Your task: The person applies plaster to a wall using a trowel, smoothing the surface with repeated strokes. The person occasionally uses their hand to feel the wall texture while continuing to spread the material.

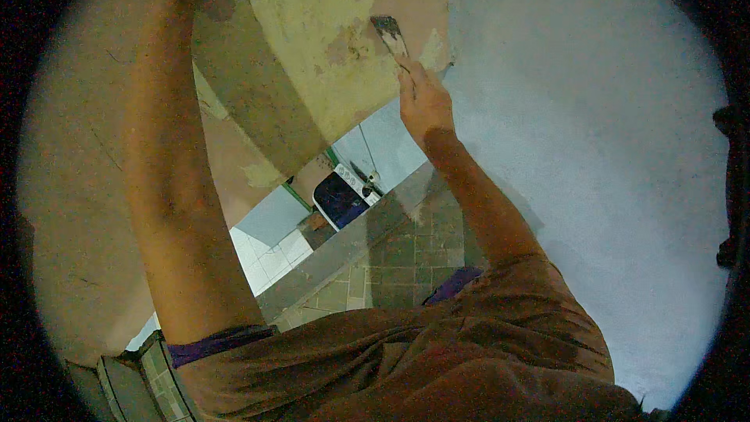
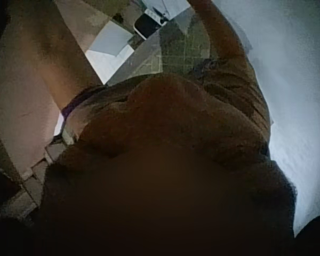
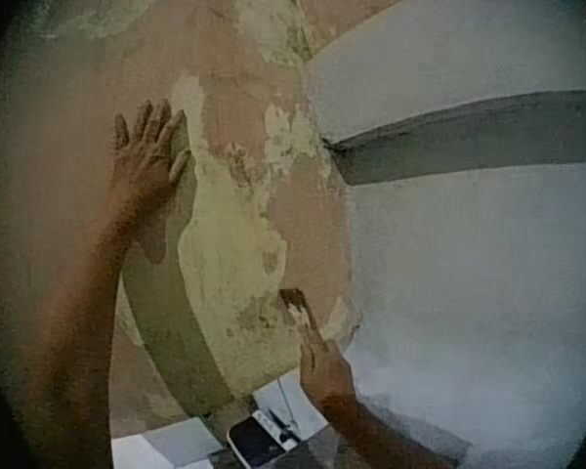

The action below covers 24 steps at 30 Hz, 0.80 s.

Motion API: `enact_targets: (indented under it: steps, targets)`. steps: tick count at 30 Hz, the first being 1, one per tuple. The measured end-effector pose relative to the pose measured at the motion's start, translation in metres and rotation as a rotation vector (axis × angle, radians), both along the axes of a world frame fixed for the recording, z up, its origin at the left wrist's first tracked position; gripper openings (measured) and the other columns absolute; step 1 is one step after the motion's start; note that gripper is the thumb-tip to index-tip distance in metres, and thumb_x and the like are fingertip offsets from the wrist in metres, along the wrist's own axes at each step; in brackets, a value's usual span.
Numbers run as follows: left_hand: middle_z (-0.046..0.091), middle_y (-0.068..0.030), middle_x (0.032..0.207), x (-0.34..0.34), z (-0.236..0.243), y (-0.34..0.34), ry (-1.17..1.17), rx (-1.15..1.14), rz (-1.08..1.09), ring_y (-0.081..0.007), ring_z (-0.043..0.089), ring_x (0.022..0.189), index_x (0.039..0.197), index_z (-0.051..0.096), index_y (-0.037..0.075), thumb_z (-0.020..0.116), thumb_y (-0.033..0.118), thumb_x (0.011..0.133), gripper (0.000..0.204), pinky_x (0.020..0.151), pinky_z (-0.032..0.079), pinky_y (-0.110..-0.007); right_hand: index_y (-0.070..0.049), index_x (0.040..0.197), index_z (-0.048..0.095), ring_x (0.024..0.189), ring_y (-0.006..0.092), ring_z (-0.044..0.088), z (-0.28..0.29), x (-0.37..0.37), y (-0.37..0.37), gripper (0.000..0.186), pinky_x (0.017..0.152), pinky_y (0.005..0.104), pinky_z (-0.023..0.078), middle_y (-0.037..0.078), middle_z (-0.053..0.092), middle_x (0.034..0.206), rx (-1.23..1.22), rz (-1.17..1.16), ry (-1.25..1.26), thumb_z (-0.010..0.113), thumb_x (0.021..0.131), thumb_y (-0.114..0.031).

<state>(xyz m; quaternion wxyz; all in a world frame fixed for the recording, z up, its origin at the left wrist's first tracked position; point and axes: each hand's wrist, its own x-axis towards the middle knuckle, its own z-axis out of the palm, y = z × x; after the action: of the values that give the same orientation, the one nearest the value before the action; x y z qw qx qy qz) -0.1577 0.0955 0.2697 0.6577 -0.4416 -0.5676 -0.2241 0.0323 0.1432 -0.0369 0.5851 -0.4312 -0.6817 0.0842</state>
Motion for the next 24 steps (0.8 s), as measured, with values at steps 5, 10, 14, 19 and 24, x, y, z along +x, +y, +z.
enact_targets:
  steps: [5,10,14,19,24]
  targets:
    - [0.021,-0.0120,0.167,0.000,0.000,0.000,-0.018,-0.009,-0.001,-0.0287,0.010,0.156,0.159,0.028,0.012,0.044,0.041,0.104,0.064,0.125,-0.004,-0.052,-0.011,0.128,0.059,0.099,0.0436,0.063,-0.007,-0.005,-0.004,0.029,0.087,0.0491,0.051,0.024,0.065,0.107,0.018,0.013,0.025,0.050,0.102,-0.018]
    - [0.022,-0.0110,0.167,0.001,0.000,-0.001,-0.009,-0.021,0.006,-0.0280,0.012,0.156,0.159,0.029,0.013,0.044,0.040,0.104,0.063,0.126,-0.003,-0.051,-0.004,0.137,0.051,0.096,0.0450,0.063,-0.017,-0.005,-0.007,0.038,0.082,0.0495,0.055,0.025,0.062,0.109,0.077,0.052,-0.041,0.051,0.101,-0.019]
    - [0.023,-0.0110,0.167,0.003,0.001,0.001,-0.019,-0.005,0.010,-0.0281,0.013,0.156,0.158,0.030,0.013,0.044,0.040,0.103,0.062,0.126,-0.003,-0.052,-0.009,0.133,0.059,0.098,0.0438,0.063,-0.019,-0.011,-0.006,0.034,0.084,0.0472,0.053,0.024,0.065,0.107,0.112,0.028,0.053,0.051,0.100,-0.011]
    - [0.024,-0.0111,0.166,0.001,0.000,0.003,0.025,0.022,0.015,-0.0288,0.013,0.155,0.158,0.031,0.014,0.045,0.041,0.103,0.062,0.125,-0.002,-0.053,-0.010,0.134,0.059,0.094,0.0432,0.062,-0.020,-0.014,-0.004,0.036,0.081,0.0479,0.052,0.023,0.064,0.105,0.121,0.019,0.070,0.052,0.099,-0.008]
    - [0.022,-0.0108,0.167,-0.002,0.004,0.002,-0.003,0.007,0.040,-0.0289,0.012,0.156,0.158,0.030,0.014,0.044,0.042,0.104,0.063,0.125,-0.003,-0.053,-0.015,0.140,0.057,0.080,0.0397,0.061,-0.037,-0.017,-0.015,0.044,0.070,0.0465,0.052,0.020,0.060,0.091,0.122,0.043,0.034,0.054,0.097,-0.007]
